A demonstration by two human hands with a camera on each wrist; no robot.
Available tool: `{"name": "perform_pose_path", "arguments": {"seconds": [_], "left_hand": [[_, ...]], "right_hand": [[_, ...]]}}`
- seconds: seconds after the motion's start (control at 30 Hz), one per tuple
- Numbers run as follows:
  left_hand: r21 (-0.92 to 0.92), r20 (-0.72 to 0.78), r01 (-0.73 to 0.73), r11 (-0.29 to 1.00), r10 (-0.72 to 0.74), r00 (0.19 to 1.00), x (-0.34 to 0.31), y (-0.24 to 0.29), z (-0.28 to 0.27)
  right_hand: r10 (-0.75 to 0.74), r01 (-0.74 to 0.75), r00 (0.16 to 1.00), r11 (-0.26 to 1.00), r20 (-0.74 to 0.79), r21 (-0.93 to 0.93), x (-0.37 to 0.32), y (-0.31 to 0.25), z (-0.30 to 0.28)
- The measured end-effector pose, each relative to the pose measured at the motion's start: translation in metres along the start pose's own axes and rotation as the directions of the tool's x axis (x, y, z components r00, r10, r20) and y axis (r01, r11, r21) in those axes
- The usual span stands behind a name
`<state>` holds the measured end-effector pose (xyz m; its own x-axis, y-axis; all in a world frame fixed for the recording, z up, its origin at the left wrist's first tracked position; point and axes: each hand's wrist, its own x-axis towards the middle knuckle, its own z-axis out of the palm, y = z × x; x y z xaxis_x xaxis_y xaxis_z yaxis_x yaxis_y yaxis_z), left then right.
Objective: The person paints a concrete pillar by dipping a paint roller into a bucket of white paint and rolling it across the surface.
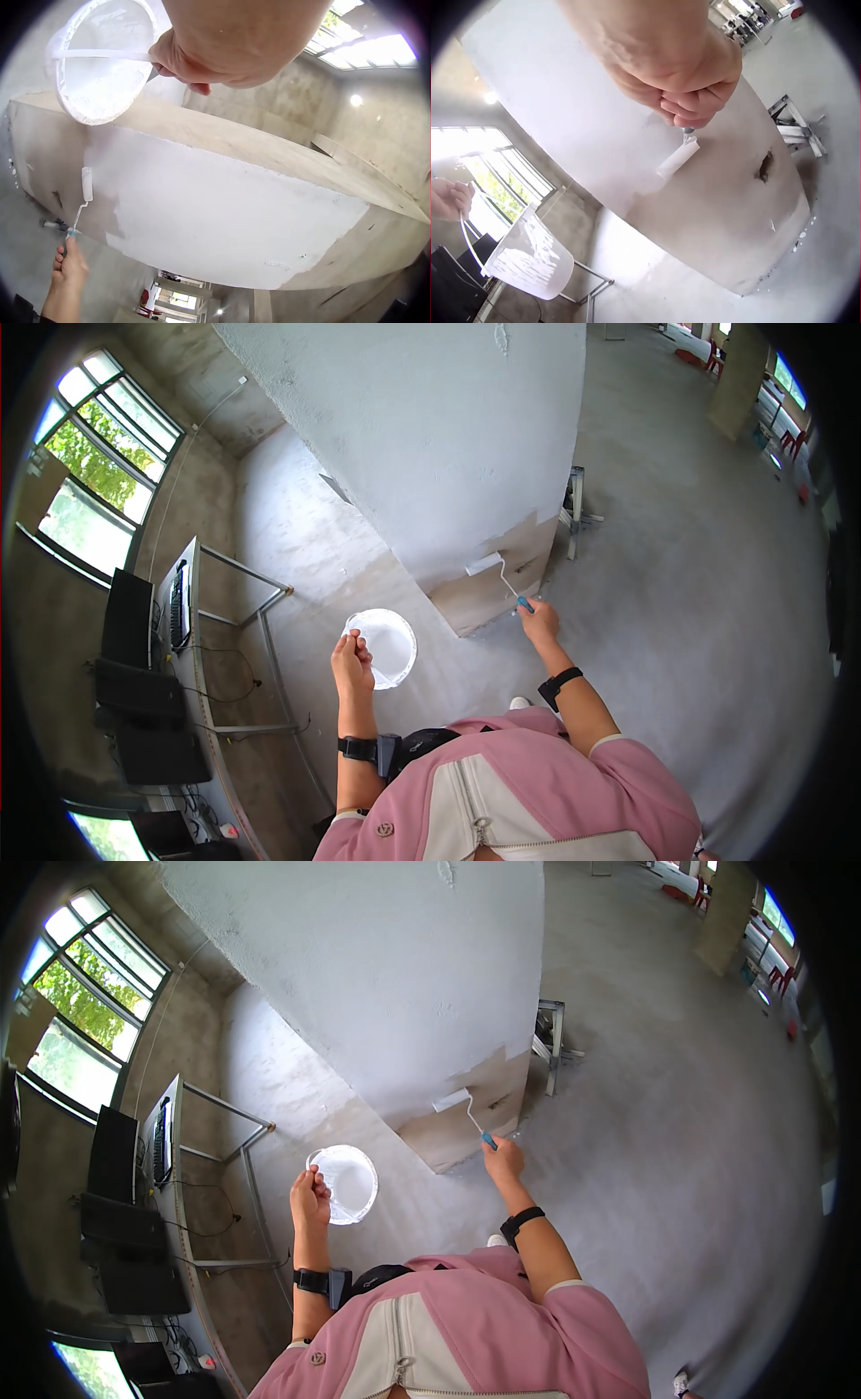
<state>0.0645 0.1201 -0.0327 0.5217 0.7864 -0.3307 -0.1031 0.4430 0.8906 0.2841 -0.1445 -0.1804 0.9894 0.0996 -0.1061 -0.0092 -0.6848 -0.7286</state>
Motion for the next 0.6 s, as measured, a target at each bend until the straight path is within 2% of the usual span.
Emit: {"name": "perform_pose_path", "arguments": {"seconds": [0.17, 0.27, 0.33, 0.37, 0.43, 0.53, 0.6], "left_hand": [[-0.014, 0.015, -0.01, 1.0, 0.01, 1.0, -0.008, -0.005, 0.001], [-0.057, 0.005, -0.044, 0.997, 0.044, 0.999, -0.018, -0.01, 0.011], [-0.084, 0.02, -0.043, 0.996, 0.045, 0.999, -0.022, -0.015, 0.018], [-0.107, 0.036, -0.046, 0.993, 0.051, 0.998, -0.025, -0.018, 0.02], [-0.119, 0.032, -0.034, 0.992, 0.038, 0.999, -0.033, -0.02, 0.029], [-0.139, 0.032, -0.021, 0.99, 0.025, 0.999, -0.038, -0.024, 0.031], [-0.147, 0.035, -0.023, 0.989, 0.028, 0.999, -0.04, -0.029, 0.038]], "right_hand": [[0.018, -0.018, 0.998, 1.0, 0.062, 0.012, 0.01, 0.01, 0.008], [-0.064, 0.063, 0.998, 0.997, 0.025, 0.052, 0.012, 0.013, -0.007], [-0.095, 0.087, 0.995, 0.976, 0.032, 0.197, 0.01, 0.004, -0.033], [-0.096, 0.087, 0.995, 0.977, 0.037, 0.194, 0.008, 0.001, -0.042], [-0.083, 0.06, 0.995, 0.922, 0.045, 0.382, 0.007, -0.004, -0.059], [-0.075, 0.019, 0.99, 0.911, 0.121, 0.413, 0.003, -0.014, -0.077], [-0.106, 0.065, 0.99, 0.93, 0.094, 0.363, 0.012, 0.003, -0.066]]}}
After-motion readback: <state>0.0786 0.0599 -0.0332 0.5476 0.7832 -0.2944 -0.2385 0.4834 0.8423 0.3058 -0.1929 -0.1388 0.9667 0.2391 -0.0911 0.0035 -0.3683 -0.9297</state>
